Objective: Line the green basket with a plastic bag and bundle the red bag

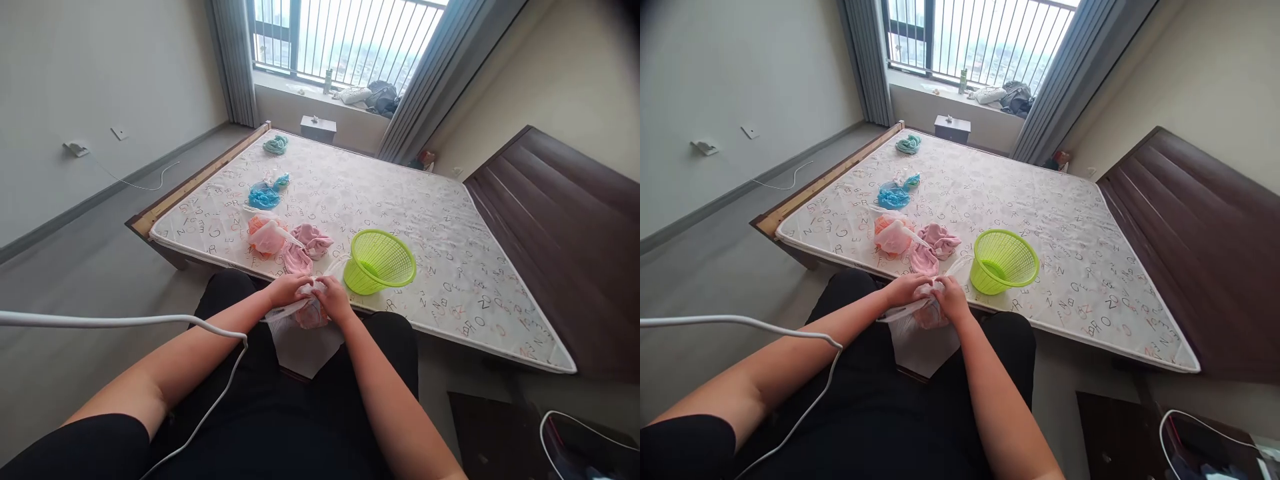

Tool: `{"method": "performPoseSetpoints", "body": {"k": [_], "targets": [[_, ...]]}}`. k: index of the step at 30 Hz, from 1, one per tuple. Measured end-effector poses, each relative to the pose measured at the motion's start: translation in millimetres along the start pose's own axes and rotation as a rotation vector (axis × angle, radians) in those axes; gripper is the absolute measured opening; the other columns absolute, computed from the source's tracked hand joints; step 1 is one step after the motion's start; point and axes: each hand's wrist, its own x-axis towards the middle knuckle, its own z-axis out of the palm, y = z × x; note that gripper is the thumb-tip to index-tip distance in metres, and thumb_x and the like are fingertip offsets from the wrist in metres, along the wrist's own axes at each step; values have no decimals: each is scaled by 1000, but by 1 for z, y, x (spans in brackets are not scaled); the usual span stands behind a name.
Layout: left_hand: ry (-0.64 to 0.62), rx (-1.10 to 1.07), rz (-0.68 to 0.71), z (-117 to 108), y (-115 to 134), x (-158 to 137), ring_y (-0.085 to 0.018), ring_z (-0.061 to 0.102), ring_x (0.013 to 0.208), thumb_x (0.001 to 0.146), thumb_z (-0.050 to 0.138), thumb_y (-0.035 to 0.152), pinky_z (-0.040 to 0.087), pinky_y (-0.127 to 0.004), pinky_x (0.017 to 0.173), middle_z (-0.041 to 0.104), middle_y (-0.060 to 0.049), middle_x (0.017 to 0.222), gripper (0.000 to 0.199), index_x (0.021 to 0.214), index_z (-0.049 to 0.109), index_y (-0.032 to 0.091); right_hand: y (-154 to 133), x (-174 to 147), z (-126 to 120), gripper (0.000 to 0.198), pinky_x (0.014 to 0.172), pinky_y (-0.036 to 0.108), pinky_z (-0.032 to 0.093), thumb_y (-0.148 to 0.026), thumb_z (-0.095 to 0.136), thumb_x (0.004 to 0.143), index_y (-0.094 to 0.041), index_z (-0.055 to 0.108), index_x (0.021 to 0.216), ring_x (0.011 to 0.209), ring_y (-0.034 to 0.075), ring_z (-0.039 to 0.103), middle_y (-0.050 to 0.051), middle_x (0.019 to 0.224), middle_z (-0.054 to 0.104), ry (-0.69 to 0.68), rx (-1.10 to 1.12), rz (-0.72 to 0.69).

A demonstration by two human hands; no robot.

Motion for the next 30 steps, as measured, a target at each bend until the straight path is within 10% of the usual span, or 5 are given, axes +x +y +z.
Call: {"method": "performPoseSetpoints", "body": {"k": [5, 14, 25, 30], "targets": [[145, -32, -248, -19, -24, -5, -19, 57, 70, 87, 71, 38, 45, -32, 70, 63, -2, 73, 21, 75, 63, 22, 8, -3, -12, 9, 94, 41, 53, -30, 63, 93, -25, 69, 97, 100, 26, 67, 7, 102, 73, 17, -20, 21], [583, -336, -721, -50, -58, -17, -17, 45, 65, 82, 60, 52, 36, -29, 62, 48, 3, 64, 33, 68, 49, 25, 41, -3, -19, 37, 67, 34, 41, -60, 55, 89, -28, 44, 73, 66, 20, 50, -2, 65, 51, 173, 50, 268], [506, -472, -728, -36, -54, -6, -21, 61, 77, 79, 64, 35, 48, -32, 72, 69, -3, 82, 16, 86, 65, 21, 46, 9, -18, 68, 84, 39, 58, -61, 72, 76, -19, 58, 128, 85, 20, 68, 18, 135, 70, 88, 302, 360], [425, -427, -699, -29, -47, -2, -23, 70, 86, 80, 68, 32, 57, -35, 80, 77, -7, 93, 22, 98, 70, 19, 45, 7, -8, 47, 72, 35, 57, -49, 77, 80, -17, 68, 113, 74, 20, 69, 11, 98, 78, -56, 233, 416]]}}
